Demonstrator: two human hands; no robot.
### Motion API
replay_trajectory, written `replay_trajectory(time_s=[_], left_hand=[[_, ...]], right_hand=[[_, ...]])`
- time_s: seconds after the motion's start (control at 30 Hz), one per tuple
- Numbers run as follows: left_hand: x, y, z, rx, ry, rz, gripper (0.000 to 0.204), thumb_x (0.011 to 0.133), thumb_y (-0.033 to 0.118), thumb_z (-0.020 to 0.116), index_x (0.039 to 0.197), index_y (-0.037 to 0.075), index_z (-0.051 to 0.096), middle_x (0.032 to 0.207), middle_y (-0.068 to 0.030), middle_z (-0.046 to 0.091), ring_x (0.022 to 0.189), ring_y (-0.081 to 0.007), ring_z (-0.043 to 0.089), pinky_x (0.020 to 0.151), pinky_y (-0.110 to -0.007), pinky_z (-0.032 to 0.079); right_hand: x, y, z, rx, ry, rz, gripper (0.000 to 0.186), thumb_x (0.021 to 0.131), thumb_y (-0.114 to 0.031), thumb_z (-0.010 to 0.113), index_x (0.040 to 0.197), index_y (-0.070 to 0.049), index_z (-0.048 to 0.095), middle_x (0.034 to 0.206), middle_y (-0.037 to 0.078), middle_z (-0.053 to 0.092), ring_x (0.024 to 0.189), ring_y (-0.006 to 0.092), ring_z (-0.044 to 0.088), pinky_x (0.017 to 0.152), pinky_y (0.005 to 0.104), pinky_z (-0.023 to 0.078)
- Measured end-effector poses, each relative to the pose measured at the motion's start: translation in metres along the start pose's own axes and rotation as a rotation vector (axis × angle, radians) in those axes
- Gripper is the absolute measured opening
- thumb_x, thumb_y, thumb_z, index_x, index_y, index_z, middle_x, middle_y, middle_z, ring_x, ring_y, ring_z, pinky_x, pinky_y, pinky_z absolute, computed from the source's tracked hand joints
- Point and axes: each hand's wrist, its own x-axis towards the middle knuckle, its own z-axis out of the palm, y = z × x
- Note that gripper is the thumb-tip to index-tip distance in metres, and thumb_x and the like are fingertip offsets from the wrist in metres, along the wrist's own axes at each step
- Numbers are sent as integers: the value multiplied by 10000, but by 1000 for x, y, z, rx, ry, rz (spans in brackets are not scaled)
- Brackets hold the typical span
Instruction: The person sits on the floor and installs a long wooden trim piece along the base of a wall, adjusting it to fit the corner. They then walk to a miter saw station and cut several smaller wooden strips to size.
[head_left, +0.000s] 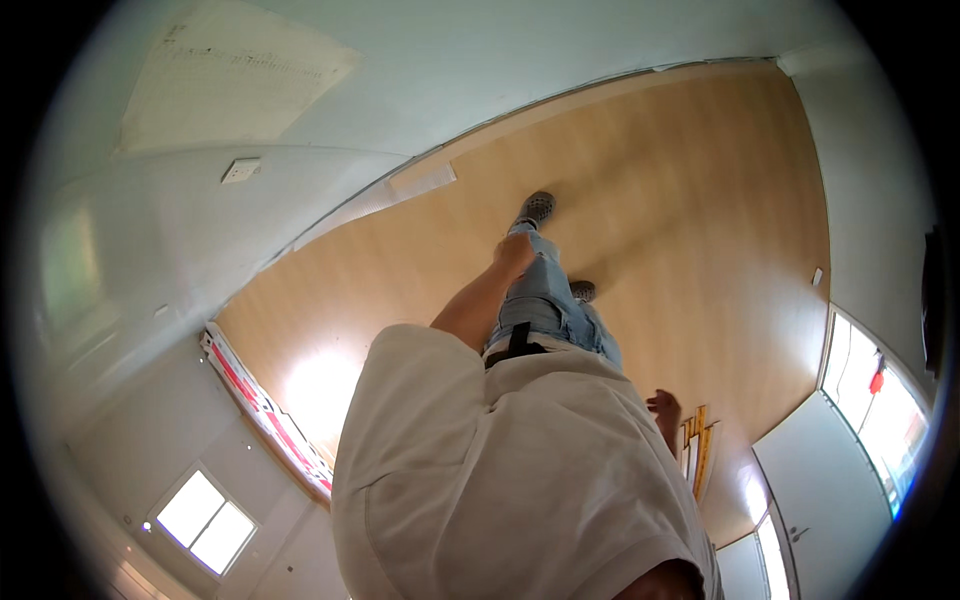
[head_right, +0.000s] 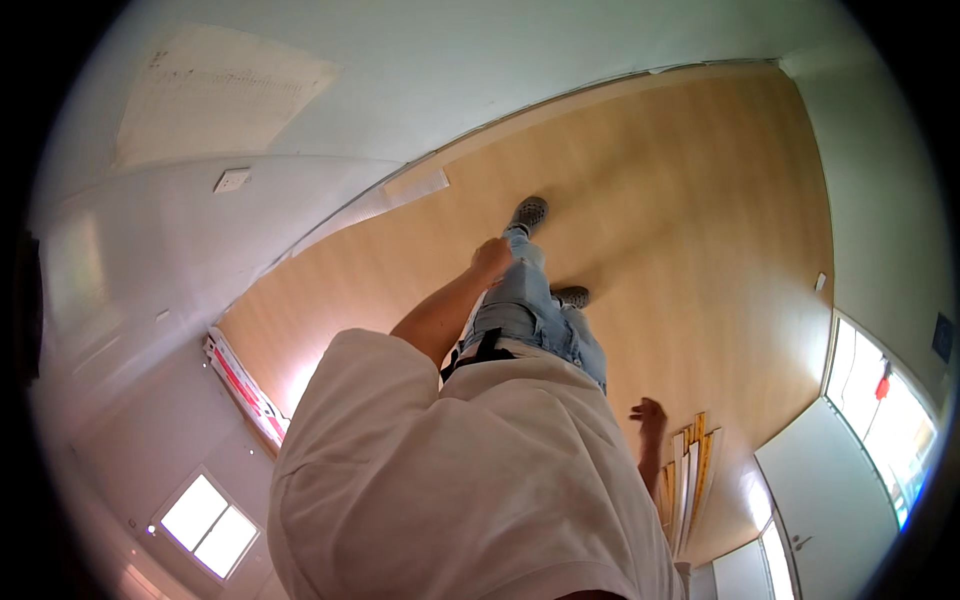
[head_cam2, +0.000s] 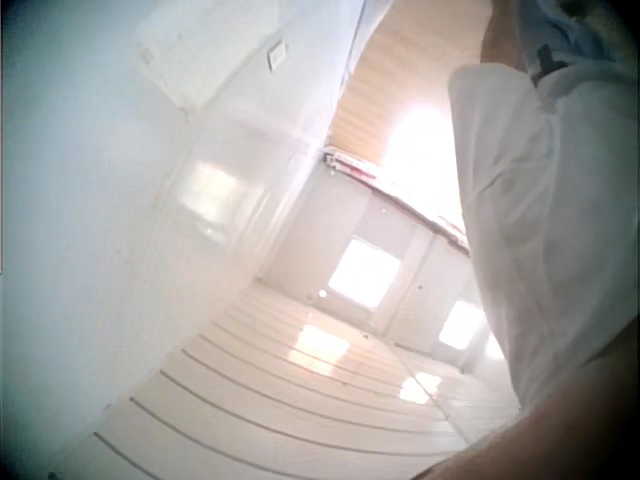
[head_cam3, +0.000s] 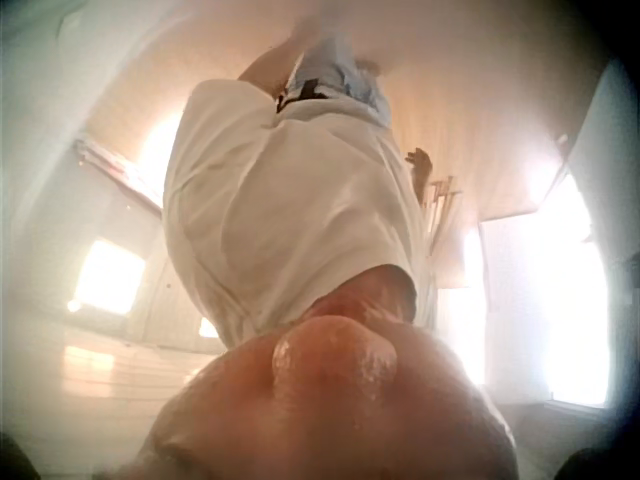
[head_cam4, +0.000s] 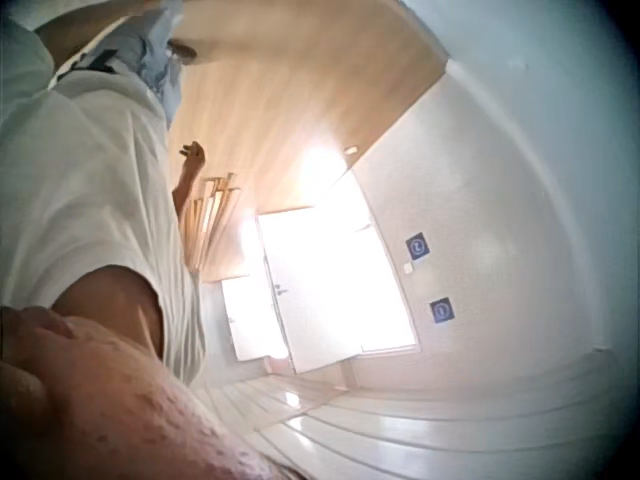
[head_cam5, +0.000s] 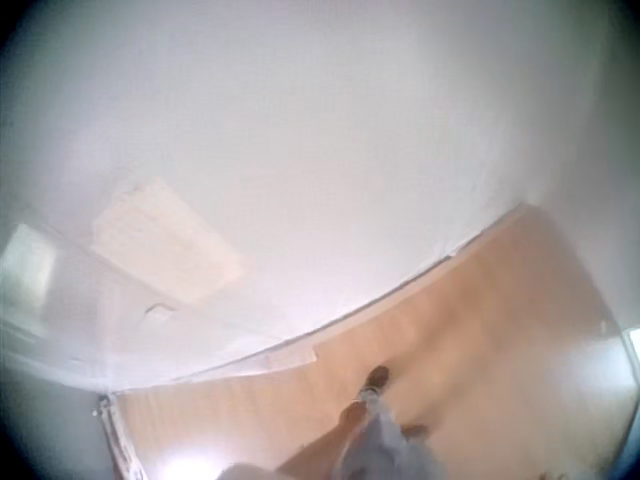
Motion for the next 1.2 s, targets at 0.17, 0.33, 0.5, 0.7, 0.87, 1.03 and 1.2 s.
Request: replay_trajectory(time_s=[0.17,0.33,0.5,0.7,0.87,1.03,1.2], left_hand=[[-33,24,96,97,175,207,342,947,282,536,907,1,728,964,-246,709,896,-415,689,790,-538,543],[-30,12,99,-89,-62,408,328,923,253,498,730,19,623,706,-162,603,704,-304,596,669,-494,454],[-24,75,80,448,-220,758,321,974,219,437,891,6,663,915,-180,682,821,-326,653,731,-467,495],[26,216,69,496,-540,590,253,958,208,501,974,-1,643,917,-153,682,821,-310,665,705,-434,526],[57,386,125,365,-664,366,172,933,164,576,1010,14,609,926,-136,681,812,-246,681,645,-360,548],[62,570,249,736,-768,791,142,899,137,598,873,6,646,767,-148,667,664,-264,661,532,-381,534],[-53,658,399,904,-885,1033,210,926,144,571,968,-39,665,776,-153,675,680,-257,660,587,-351,534]], right_hand=[[-15,10,-58,190,284,-52,273,992,-247,643,1102,2,673,832,104,719,690,166,688,586,284,542],[-55,49,-78,284,364,21,251,978,-232,640,1003,13,685,742,101,697,610,158,640,562,311,517],[-58,145,-43,493,498,166,254,925,-233,621,876,2,705,643,102,676,506,150,600,481,306,459],[-91,275,96,1131,1001,522,301,930,-270,612,852,14,674,686,126,663,543,194,633,464,330,488],[-112,280,204,1372,940,833,284,983,-219,566,908,19,703,784,129,710,583,217,656,529,356,526],[-45,298,184,286,466,512,283,938,-186,582,1076,10,733,904,116,769,694,210,724,600,358,574],[-33,229,87,1151,795,662,212,872,-217,654,954,-51,759,955,143,768,785,253,737,718,427,576]])
